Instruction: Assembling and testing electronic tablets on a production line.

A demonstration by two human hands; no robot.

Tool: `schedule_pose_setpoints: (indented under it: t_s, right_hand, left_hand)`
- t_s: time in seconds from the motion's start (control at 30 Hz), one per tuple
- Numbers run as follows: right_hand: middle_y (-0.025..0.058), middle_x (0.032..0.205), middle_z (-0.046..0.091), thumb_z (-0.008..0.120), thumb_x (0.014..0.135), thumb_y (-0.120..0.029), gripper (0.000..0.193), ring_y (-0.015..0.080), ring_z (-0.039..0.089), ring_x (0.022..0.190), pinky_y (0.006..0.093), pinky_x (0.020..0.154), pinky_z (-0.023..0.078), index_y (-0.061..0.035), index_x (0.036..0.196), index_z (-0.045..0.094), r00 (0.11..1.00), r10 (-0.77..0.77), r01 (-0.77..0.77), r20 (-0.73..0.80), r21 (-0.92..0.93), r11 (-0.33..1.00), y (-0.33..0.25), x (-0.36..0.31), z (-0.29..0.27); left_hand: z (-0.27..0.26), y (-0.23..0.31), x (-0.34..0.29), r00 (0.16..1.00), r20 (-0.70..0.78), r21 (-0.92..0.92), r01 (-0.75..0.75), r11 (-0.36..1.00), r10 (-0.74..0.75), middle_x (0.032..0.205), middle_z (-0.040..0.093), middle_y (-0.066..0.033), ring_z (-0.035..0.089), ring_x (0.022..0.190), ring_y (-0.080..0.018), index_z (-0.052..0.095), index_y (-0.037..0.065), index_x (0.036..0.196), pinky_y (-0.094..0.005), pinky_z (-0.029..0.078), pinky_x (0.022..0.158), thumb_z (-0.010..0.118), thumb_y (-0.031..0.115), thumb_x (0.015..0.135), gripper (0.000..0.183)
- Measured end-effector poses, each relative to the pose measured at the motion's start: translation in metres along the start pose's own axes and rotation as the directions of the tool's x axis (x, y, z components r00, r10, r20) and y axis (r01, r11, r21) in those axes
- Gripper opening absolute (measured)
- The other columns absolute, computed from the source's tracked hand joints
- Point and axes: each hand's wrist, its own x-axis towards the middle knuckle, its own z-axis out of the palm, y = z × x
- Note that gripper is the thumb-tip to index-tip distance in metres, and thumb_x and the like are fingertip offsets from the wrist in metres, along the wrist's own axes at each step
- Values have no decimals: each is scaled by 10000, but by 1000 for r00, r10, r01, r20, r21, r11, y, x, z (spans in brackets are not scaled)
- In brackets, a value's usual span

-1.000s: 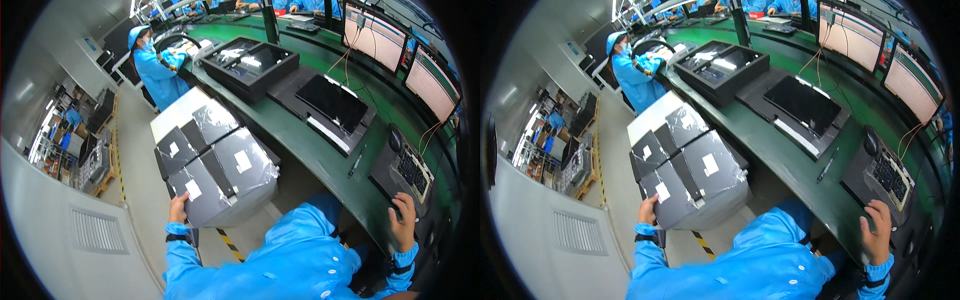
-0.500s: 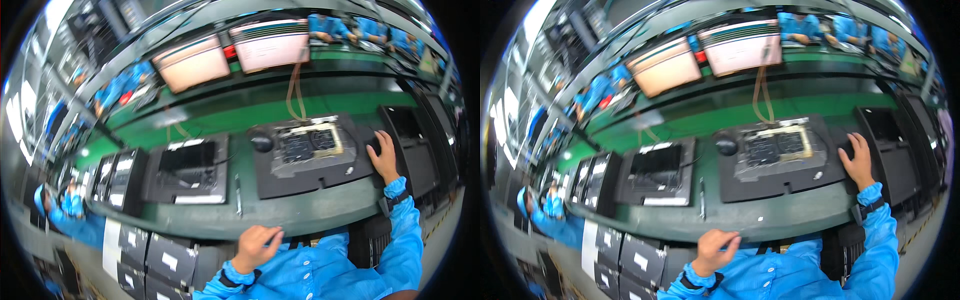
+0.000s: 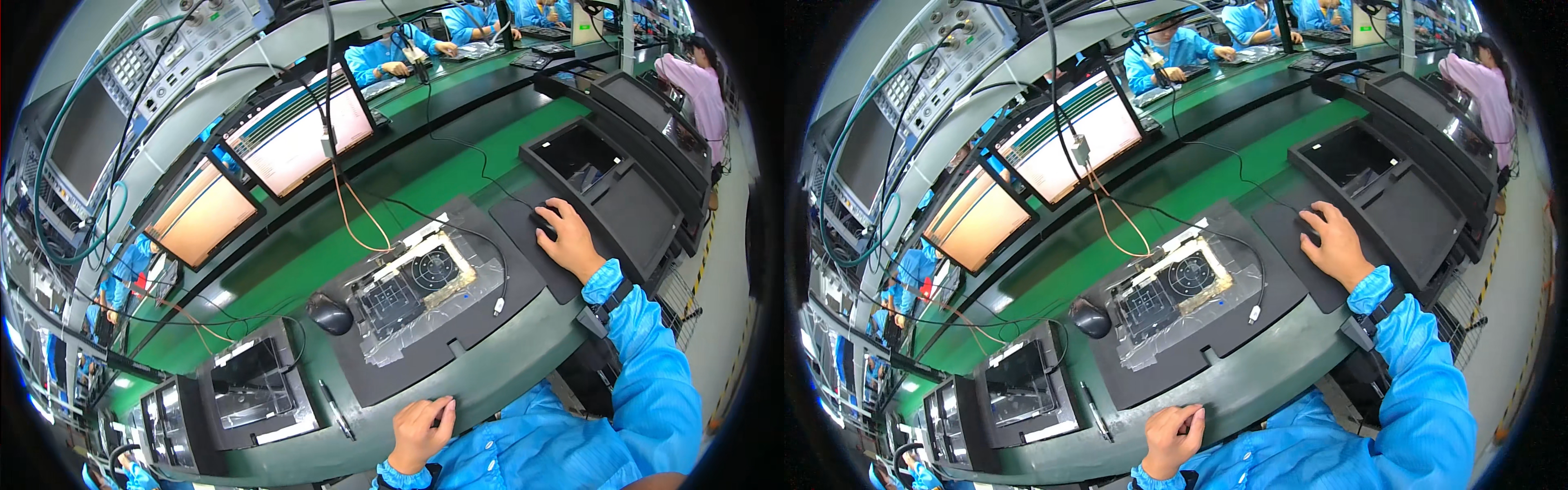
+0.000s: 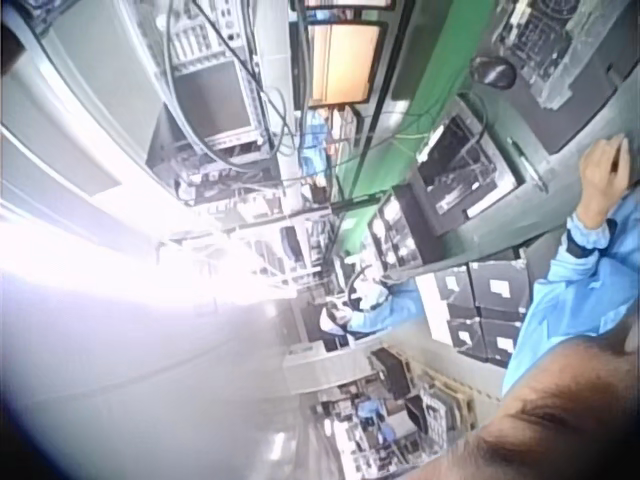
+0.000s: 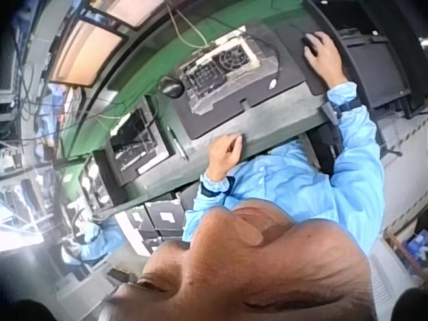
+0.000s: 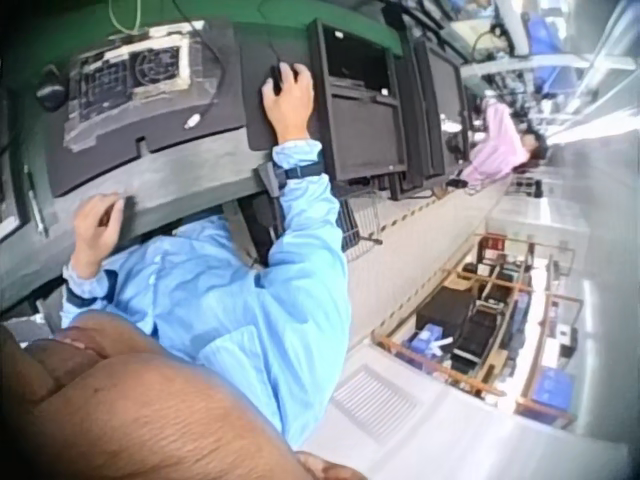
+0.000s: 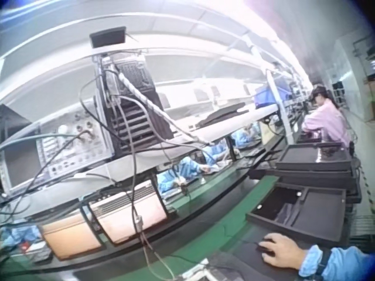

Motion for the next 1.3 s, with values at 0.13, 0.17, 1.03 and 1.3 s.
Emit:
schedule_pose_setpoints:
  t_s: [0.13, 0.17, 1.03, 1.3]
  right_hand:
    - [193, 1295, 591, 735, 819, -176, 416, 384, 593, 1187, 458, 991, 506, -61, 1216, 687, 999, 34, -34, 13, -17, 999, 9, -4, -7]
    - [192, 1295, 590, 732, 819, -175, 417, 381, 593, 1190, 458, 991, 507, -60, 1218, 686, 1000, 18, -18, 15, -29, 999, 10, -3, -5]
    - [-9, 637, 467, 711, 914, -259, 278, 82, 422, 474, 220, 383, 255, -113, 820, 494, 315, 677, -555, 665, 708, -437, 200, 99, -42]
    - [-81, 566, 407, 705, 952, -292, 281, 57, 324, 422, 266, 410, 215, -151, 752, 567, 729, 677, -403, 103, 864, 303, 119, 85, -116]
  left_hand:
    - [9, -1, 5, 1000, 31, -27, -2, 1000, 3, 594, 572, -18, 522, 472, -165, 742, 78, 884, -310, 393, 460, 792, 32, 784, 121]
    - [11, -4, 6, 998, 68, -52, -15, 999, 18, 594, 572, -18, 522, 472, -165, 742, 78, 884, -310, 393, 460, 792, 32, 784, 121]
    - [8, -5, -3, 994, -93, 7, 48, 999, -47, 589, 568, -21, 516, 464, -152, 732, 70, 875, -298, 378, 447, 786, 25, 808, 98]
    - [-39, 44, 2, 985, 52, -173, 169, 970, -162, 944, 692, -124, 671, 873, -239, 672, 5, 1194, -347, 525, 824, 747, 10, 839, 362]
